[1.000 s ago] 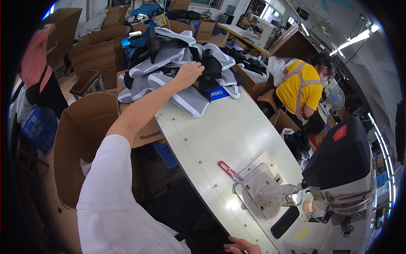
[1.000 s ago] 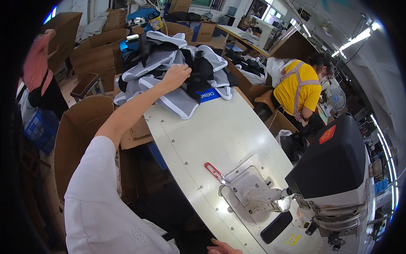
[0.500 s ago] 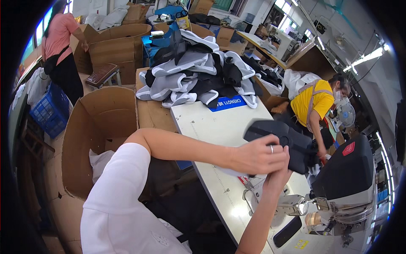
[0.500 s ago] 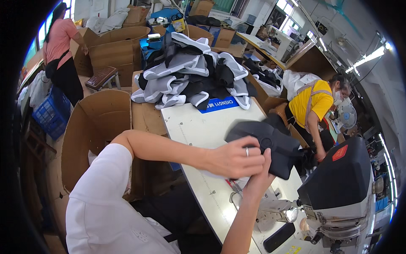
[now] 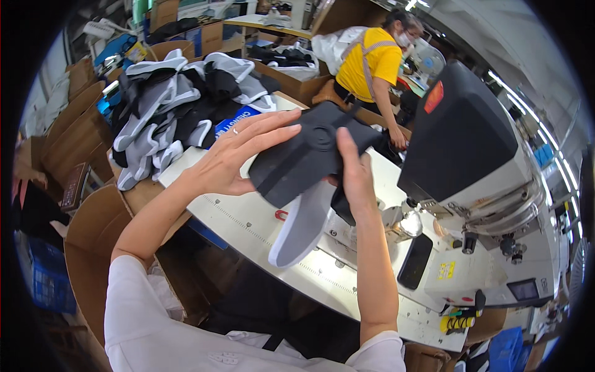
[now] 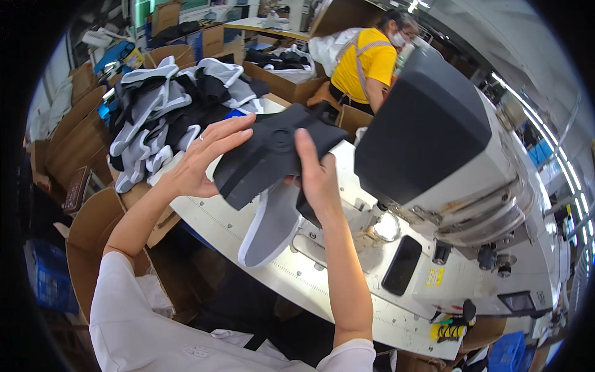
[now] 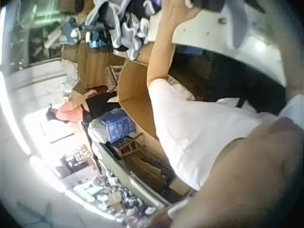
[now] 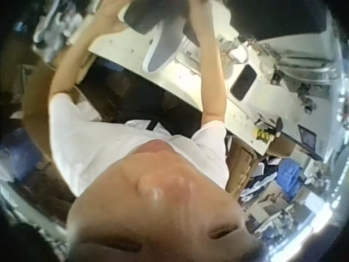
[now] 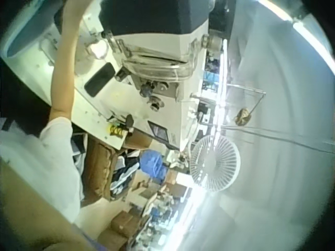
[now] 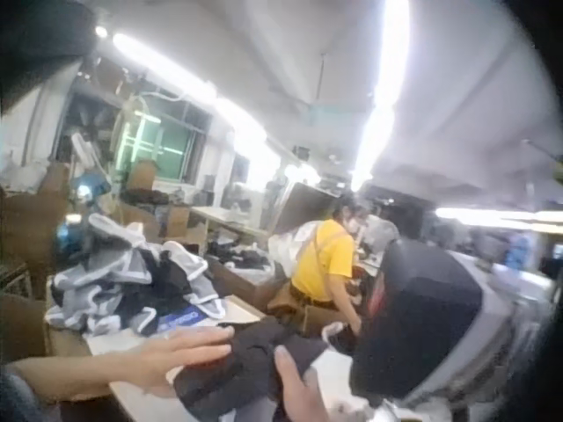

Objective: The person retrieves shoe upper pieces, aligns and stitches them together using a sewing machine, trims excess thread with a thread clipper, and places the finished pieces into a box.

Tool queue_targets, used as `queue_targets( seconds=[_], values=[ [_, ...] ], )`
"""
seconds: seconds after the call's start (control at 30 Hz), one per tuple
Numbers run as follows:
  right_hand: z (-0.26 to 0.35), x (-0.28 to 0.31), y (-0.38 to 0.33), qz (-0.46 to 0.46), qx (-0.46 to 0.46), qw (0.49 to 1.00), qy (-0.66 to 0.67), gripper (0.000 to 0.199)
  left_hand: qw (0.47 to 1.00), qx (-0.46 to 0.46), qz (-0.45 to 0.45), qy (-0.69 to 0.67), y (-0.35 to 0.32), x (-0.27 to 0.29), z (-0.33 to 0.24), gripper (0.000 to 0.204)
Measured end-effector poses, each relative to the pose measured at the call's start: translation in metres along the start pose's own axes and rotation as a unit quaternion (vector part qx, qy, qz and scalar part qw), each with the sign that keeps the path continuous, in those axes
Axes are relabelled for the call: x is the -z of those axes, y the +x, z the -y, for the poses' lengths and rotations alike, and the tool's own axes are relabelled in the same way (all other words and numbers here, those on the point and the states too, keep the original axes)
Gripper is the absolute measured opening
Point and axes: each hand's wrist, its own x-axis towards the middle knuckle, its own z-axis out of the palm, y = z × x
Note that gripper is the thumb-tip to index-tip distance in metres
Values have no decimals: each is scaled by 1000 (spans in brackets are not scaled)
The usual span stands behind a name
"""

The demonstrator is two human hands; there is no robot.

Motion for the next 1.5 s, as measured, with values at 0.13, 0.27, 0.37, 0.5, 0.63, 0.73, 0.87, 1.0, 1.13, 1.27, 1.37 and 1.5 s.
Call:
queue_targets(
  seconds=[0.13,0.27,0.37,0.5,0.63,0.73,0.87,1.0,1.13,1.27,1.37,1.5],
  values=[
    [-7,17,-3,60,-6,996,-72,57,992,9,-45,-122,28,-25,-6,69],
    [-9,62,-48,6,-2,983,-184,65,973,125,-54,-187,55,-59,5,40],
    [2,109,-115,59,-49,986,-149,47,983,72,-125,-116,68,-84,15,46],
    [-1,190,-147,-193,-45,964,-175,40,983,3,-175,-50,87,-110,24,46],
    [-48,255,-88,-295,2,910,-290,26,974,-49,-205,-79,100,-146,26,43],
    [-69,271,-60,-275,25,856,-437,23,968,-82,-233,-39,99,-174,31,34],
    [-66,265,-57,-281,14,829,-483,19,969,-15,-243,-49,92,-201,41,23],
    [-60,259,-61,-284,13,826,-487,16,968,9,-237,-85,86,-215,48,22],
    [-52,255,-67,-290,11,831,-474,15,972,-56,-207,-92,84,-203,34,23],
    [-29,223,-98,-327,-18,891,-313,16,988,-140,-70,21,63,-171,-21,29],
    [-23,179,-131,-308,-110,941,-90,19,973,-163,-111,119,48,-160,-68,27],
    [-33,161,-136,-277,-40,954,-106,7,964,-209,-109,125,52,-163,-85,27]
  ],
)
